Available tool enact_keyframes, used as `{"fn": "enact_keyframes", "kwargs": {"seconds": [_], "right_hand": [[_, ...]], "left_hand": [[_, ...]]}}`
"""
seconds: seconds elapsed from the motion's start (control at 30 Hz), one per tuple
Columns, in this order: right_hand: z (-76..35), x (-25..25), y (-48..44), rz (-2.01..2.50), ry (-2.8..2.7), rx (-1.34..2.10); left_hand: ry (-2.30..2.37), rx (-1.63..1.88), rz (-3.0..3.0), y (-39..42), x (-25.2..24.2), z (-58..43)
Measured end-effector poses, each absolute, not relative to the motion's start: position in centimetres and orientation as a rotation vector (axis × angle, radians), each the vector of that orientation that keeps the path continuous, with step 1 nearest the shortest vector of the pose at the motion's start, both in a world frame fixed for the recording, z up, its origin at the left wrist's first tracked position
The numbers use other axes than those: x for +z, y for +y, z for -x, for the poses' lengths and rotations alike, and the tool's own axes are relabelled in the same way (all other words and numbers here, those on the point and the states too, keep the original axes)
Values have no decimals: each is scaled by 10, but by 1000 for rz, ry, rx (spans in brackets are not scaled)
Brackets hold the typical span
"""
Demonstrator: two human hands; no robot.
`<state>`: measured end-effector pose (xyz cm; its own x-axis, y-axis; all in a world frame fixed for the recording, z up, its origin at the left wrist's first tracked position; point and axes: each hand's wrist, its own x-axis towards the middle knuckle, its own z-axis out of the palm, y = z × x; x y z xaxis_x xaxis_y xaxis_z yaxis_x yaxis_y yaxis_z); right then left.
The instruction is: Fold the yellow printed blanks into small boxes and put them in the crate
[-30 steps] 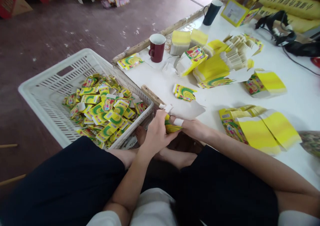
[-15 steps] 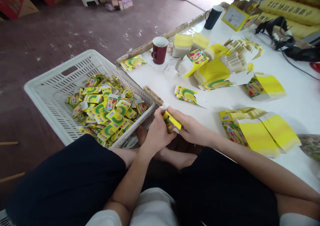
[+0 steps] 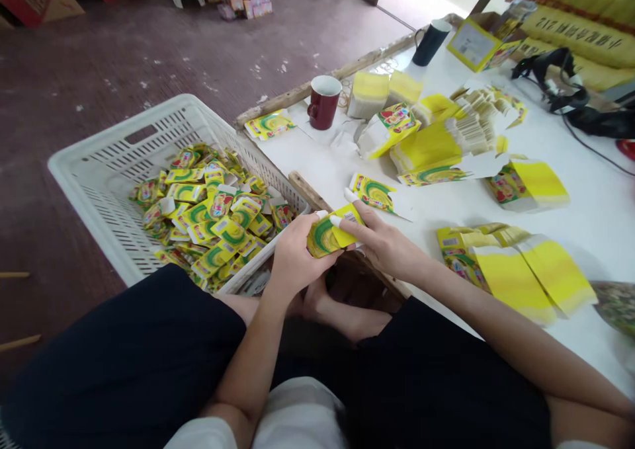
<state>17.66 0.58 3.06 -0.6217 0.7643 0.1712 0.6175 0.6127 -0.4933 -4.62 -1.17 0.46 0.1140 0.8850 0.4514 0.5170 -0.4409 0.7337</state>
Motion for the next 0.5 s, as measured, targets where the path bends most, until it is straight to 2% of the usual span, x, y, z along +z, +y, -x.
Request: {"fn": "enact_keyframes", "kwargs": {"seconds": [0.2, 0.37, 0.5], "right_hand": [[-183, 47, 11, 962, -2430, 626], [-169, 43, 3, 1049, -2213, 785], [-178, 30, 16, 1148, -1994, 891]], "left_hand": [[1345, 1221, -1997, -14, 5, 46], [1355, 1214, -1958, -18, 9, 38], [1272, 1489, -1387, -14, 8, 34]]}}
